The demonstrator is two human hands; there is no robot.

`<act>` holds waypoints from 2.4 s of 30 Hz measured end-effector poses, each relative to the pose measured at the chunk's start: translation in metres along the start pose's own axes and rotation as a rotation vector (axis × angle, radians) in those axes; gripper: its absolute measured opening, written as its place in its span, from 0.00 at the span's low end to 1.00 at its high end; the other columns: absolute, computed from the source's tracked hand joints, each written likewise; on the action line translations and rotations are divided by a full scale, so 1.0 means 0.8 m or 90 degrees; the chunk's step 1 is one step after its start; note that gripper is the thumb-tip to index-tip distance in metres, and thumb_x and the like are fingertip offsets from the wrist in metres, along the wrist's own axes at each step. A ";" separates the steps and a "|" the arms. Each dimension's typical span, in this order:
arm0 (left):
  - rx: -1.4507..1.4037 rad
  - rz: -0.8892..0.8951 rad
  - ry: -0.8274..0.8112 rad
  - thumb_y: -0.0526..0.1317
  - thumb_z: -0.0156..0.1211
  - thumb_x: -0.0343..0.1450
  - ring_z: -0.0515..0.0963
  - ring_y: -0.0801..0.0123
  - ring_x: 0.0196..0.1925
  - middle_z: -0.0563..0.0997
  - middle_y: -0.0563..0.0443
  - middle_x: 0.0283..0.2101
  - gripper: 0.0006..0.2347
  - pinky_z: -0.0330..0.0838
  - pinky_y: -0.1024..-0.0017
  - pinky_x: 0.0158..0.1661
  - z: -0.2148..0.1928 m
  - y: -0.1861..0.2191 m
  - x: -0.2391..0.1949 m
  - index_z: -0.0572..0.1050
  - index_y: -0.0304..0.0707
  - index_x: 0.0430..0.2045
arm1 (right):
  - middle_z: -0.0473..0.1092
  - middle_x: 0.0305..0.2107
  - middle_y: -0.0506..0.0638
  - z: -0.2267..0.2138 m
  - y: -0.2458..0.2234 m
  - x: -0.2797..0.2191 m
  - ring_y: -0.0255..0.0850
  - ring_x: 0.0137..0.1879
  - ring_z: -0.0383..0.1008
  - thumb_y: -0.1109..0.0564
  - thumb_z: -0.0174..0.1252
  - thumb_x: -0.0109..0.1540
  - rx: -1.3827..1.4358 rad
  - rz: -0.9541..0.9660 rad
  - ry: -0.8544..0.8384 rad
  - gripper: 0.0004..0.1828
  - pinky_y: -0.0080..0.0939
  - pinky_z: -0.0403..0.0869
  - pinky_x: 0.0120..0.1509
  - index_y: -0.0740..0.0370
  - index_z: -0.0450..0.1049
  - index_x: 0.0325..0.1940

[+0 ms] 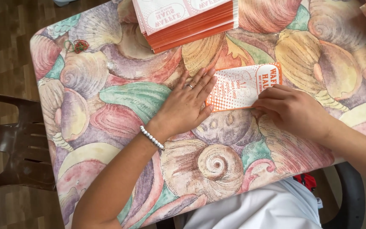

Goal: Folding flat paper bags along pre-scored lines and stacking them on a table.

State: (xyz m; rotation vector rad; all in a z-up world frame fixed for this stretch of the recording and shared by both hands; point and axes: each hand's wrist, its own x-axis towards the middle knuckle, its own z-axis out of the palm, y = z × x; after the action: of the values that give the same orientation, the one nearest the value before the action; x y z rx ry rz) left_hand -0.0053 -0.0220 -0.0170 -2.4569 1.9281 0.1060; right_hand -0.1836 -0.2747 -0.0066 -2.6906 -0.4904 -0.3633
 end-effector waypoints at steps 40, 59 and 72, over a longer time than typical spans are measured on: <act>0.123 -0.029 0.063 0.55 0.40 0.67 0.65 0.53 0.72 0.64 0.40 0.72 0.34 0.31 0.30 0.70 -0.016 0.017 0.011 0.63 0.34 0.67 | 0.71 0.11 0.43 0.048 0.009 0.103 0.40 0.17 0.73 0.56 0.48 0.67 -0.307 0.042 -0.077 0.21 0.39 0.74 0.25 0.57 0.73 0.63; 0.070 -0.020 0.051 0.52 0.35 0.74 0.41 0.49 0.79 0.48 0.33 0.76 0.29 0.28 0.42 0.72 0.002 0.028 0.012 0.54 0.41 0.72 | 0.68 0.39 0.46 0.001 -0.027 -0.020 0.43 0.42 0.71 0.56 0.54 0.68 -0.294 -0.028 -0.014 0.13 0.44 0.74 0.35 0.61 0.75 0.56; -0.058 -0.118 0.050 0.47 0.53 0.60 0.68 0.40 0.68 0.64 0.34 0.70 0.32 0.35 0.16 0.61 -0.031 0.044 0.027 0.69 0.42 0.63 | 0.74 0.19 0.51 0.025 -0.017 0.108 0.51 0.28 0.79 0.59 0.53 0.61 -0.184 0.084 -0.015 0.22 0.51 0.76 0.26 0.62 0.78 0.58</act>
State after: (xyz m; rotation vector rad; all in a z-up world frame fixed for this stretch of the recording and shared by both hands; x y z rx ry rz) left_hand -0.0330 -0.0525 0.0073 -2.7235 1.7488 0.0986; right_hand -0.1073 -0.2300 0.0068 -2.9898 -0.2818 -0.3921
